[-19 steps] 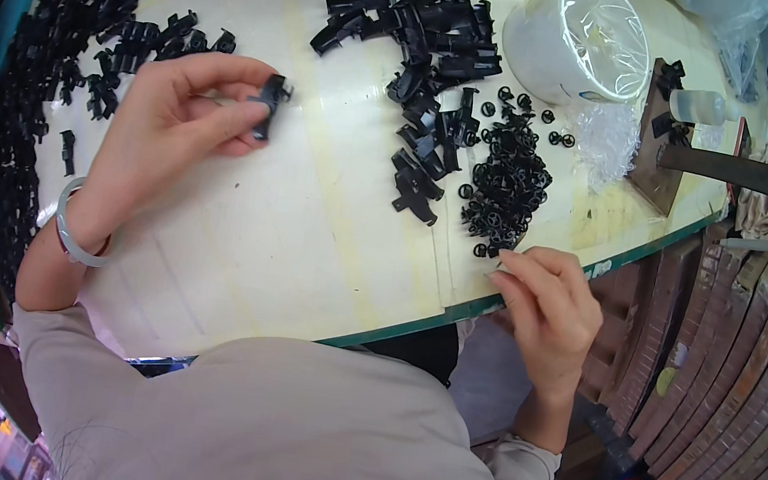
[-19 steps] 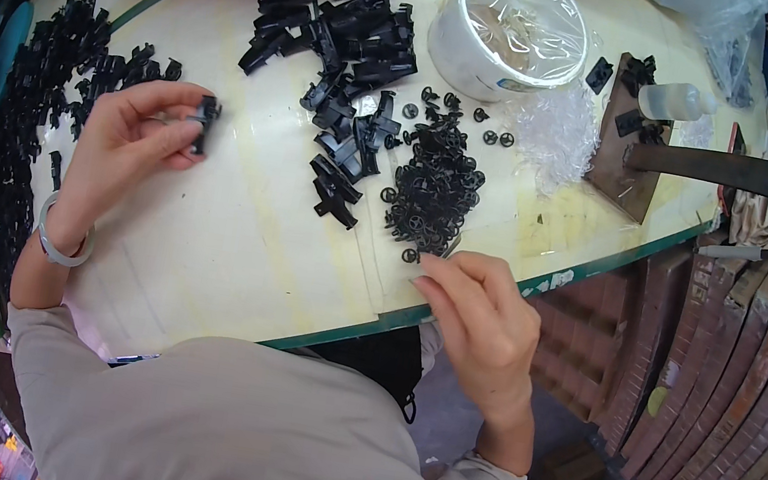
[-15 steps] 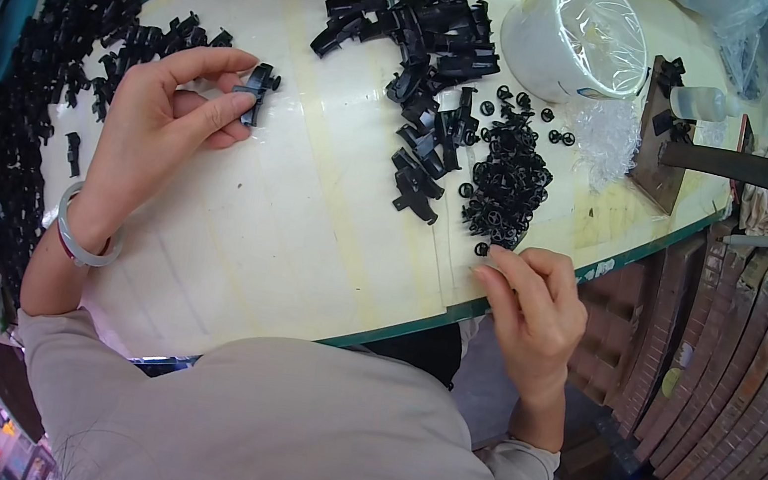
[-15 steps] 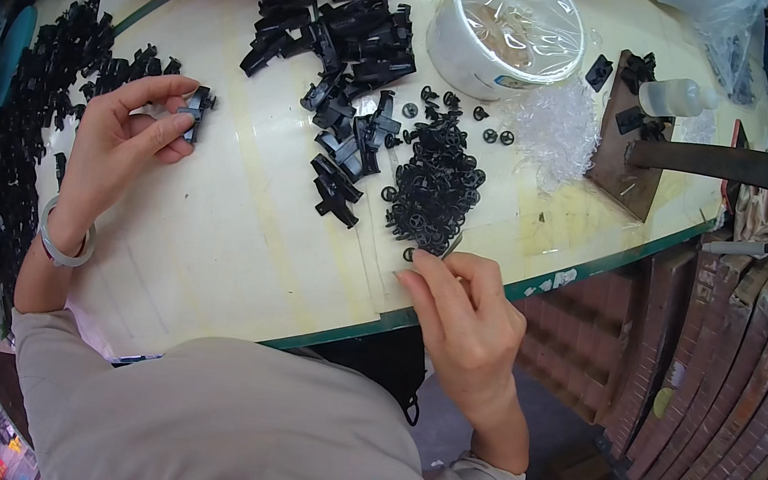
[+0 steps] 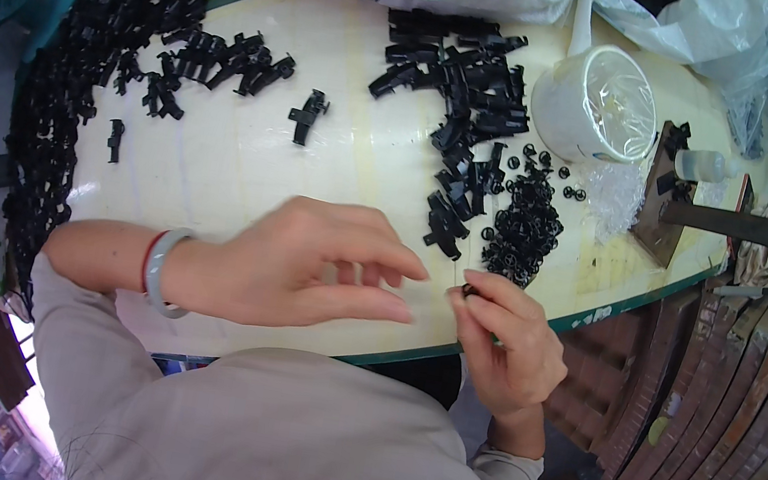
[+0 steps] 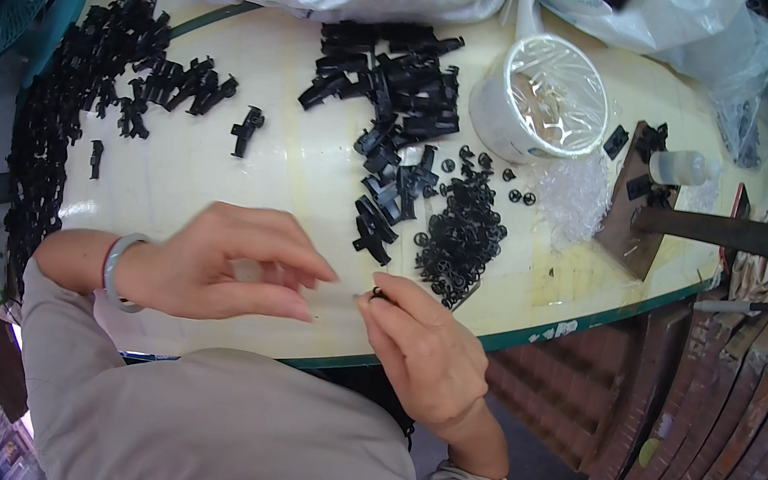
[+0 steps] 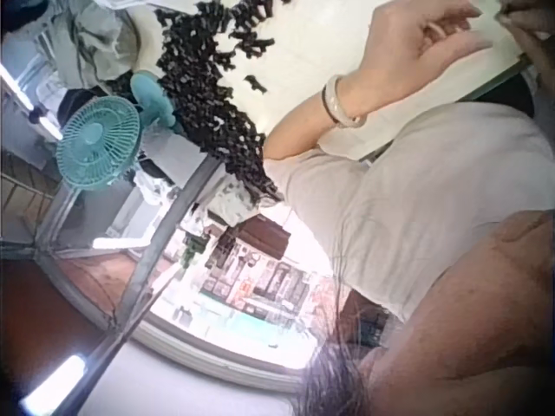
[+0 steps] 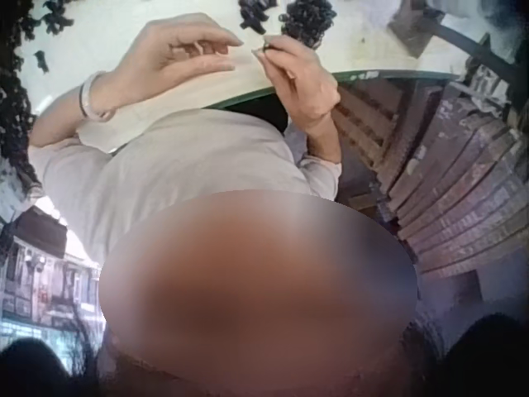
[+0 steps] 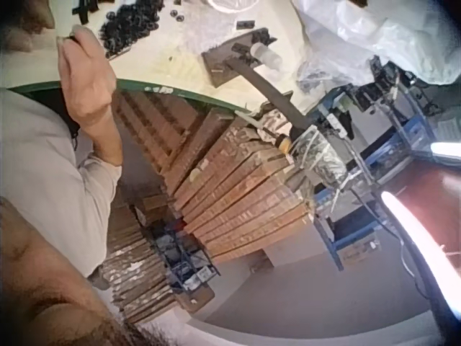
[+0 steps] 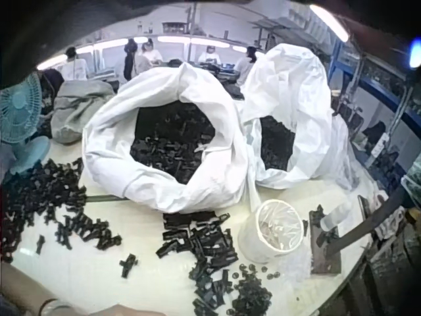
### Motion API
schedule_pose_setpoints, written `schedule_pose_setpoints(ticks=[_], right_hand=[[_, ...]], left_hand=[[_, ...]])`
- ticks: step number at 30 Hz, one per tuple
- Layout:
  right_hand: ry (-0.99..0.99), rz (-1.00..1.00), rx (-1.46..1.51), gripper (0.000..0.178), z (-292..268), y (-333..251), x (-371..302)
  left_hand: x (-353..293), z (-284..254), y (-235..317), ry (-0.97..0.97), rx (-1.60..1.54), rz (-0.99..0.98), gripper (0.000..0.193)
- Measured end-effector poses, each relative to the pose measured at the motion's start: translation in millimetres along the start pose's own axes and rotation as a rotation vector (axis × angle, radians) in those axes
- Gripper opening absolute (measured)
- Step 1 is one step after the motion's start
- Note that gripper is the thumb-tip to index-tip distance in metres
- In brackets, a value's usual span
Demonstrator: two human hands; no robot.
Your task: The person assembles plastic components by hand, attaching small rings onto black plastic parts and placing the assembled pieces on the work table.
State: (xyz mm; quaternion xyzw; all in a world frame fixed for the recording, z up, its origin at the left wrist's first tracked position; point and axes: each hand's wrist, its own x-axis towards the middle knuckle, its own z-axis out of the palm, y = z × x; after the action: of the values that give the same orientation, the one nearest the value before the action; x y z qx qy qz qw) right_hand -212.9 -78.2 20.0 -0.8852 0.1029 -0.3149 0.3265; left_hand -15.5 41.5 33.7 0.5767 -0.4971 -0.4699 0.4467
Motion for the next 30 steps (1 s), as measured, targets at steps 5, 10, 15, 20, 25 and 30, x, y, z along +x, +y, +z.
schedule_pose_setpoints(ticks=[5, 10, 15, 20, 25, 30], right_hand=[[-0.026, -0.054, 0.021, 0.042, 8.0, 1.7, 0.0], [-0.068, -0.082, 0.096, 0.044, 11.2, 3.0, 3.2], [-0.075, -0.001, 0.137, 0.034, 7.8, 4.0, 10.0], [-0.059, 0.13, 0.255, 0.027, 7.8, 6.1, 0.3], [-0.062, 0.141, 0.221, 0.022, 4.2, 3.6, -0.3], [-0.099, 0.123, 0.165, 0.021, -10.0, 3.5, 10.7]], left_hand=[[13.2, 12.6, -13.6, -0.126, -0.309, -0.183, 0.019], [19.0, 5.1, -18.9, -0.248, -0.368, -0.256, 0.017], [19.1, 3.3, -15.4, -0.224, -0.322, -0.23, 0.017], [20.1, 6.0, -17.0, -0.25, -0.275, -0.254, 0.018], [21.4, 7.3, -15.5, -0.263, -0.244, -0.262, 0.019], [21.5, 9.4, -16.7, -0.142, -0.02, 0.019, 0.019]])
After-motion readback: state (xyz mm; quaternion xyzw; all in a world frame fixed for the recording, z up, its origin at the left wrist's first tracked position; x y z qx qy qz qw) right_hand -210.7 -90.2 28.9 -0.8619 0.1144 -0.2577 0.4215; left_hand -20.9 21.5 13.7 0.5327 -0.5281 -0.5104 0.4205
